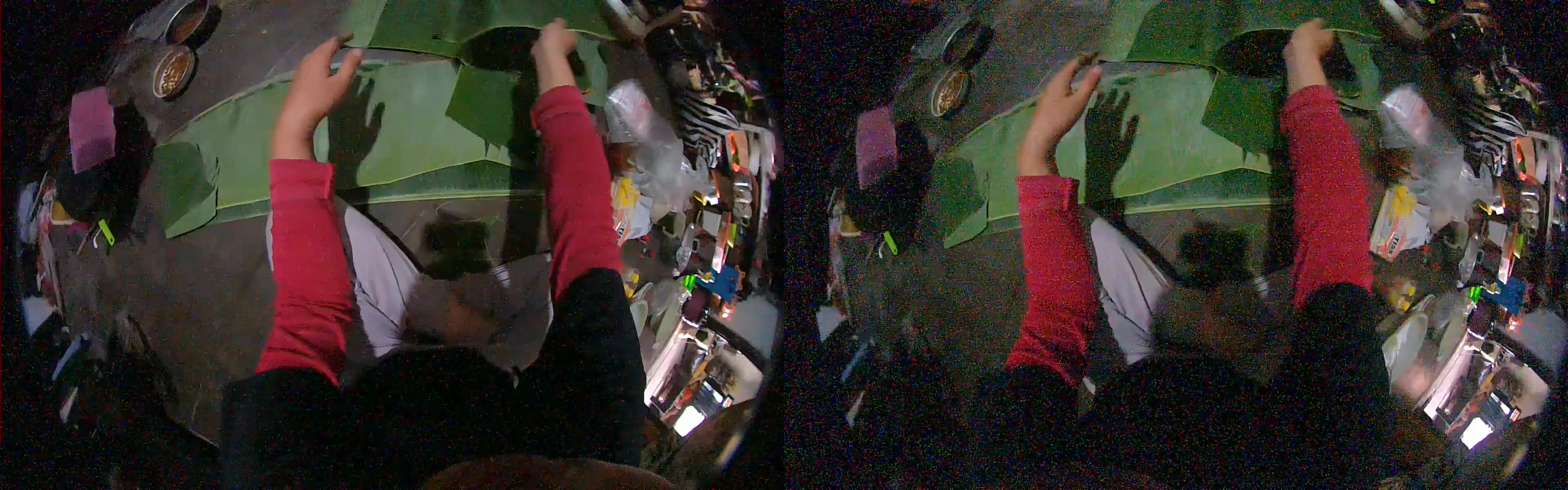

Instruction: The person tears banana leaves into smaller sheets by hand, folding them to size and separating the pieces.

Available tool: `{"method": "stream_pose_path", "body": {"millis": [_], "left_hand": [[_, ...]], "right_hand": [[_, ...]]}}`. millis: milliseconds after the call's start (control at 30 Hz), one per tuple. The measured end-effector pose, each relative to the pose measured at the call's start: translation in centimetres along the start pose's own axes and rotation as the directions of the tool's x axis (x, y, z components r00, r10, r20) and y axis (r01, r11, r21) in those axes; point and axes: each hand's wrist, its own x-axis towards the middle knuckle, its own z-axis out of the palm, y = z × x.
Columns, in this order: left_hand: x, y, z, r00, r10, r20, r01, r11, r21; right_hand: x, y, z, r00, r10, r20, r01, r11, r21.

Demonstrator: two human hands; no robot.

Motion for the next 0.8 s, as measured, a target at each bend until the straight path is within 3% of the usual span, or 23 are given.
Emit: {"method": "stream_pose_path", "body": {"millis": [33,100,133,200,233,333,367,400,467,533,600,633,733,800], "left_hand": [[0.1,-0.2,0.9,1.0,0.006,0.0,-0.006,1.0,-0.01],[0.1,-0.2,2.8,0.989,-0.091,0.113,0.076,0.988,0.13],[0.1,-0.2,3.9,0.989,-0.088,0.116,0.074,0.99,0.124],[0.0,0.9,5.4,0.968,0.014,0.252,-0.043,0.993,0.11],[0.4,1.3,5.6,0.915,-0.007,0.404,-0.015,0.999,0.051],[0.3,2.0,6.2,0.908,-0.035,0.417,-0.001,0.996,0.085],[0.4,2.0,6.3,0.908,-0.031,0.418,-0.005,0.996,0.085],[0.4,1.6,6.4,0.919,-0.052,0.391,0.02,0.996,0.086],[0.4,0.7,6.7,0.93,-0.071,0.361,0.042,0.995,0.088],[0.7,-0.1,7.0,0.964,0.012,0.267,-0.008,1.0,-0.018],[0.7,0.8,6.9,0.964,0.037,0.264,-0.021,0.998,-0.066],[0.6,1.4,6.9,0.964,0.06,0.259,-0.031,0.993,-0.114],[0.4,3.1,6.7,0.959,0.055,0.277,0.017,0.968,-0.252],[0.7,2.5,6.9,0.944,0.021,0.329,0.055,0.974,-0.22]], "right_hand": [[-0.2,1.2,0.2,0.964,0.184,0.19,-0.158,0.977,-0.145],[-1.4,2.0,0.6,0.929,0.258,0.264,-0.263,0.965,-0.016],[-1.8,1.6,0.5,0.932,0.256,0.258,-0.26,0.965,-0.018],[-0.7,2.3,0.9,0.877,0.186,0.443,-0.256,0.961,0.104],[0.1,2.4,1.6,0.817,0.001,0.577,-0.186,0.947,0.262],[-5.0,-6.7,1.7,0.841,0.103,0.531,-0.204,0.97,0.135],[-4.8,-7.6,2.0,0.78,-0.022,0.626,-0.207,0.934,0.291],[-5.6,-9.1,1.9,0.781,-0.025,0.624,-0.205,0.933,0.294],[-7.6,-12.1,1.3,0.77,-0.23,0.595,-0.151,0.841,0.52],[-9.4,-14.5,0.5,0.759,-0.329,0.561,-0.126,0.772,0.623],[-10.8,-16.3,-0.6,0.59,-0.593,0.548,-0.06,0.644,0.762],[-13.1,-17.8,-1.8,0.589,-0.594,0.548,-0.056,0.647,0.761],[-17.4,-20.7,-3.9,0.696,-0.622,0.359,0.18,0.635,0.751],[-14.2,-20.8,-3.3,0.633,-0.706,0.318,0.291,0.598,0.747]]}}
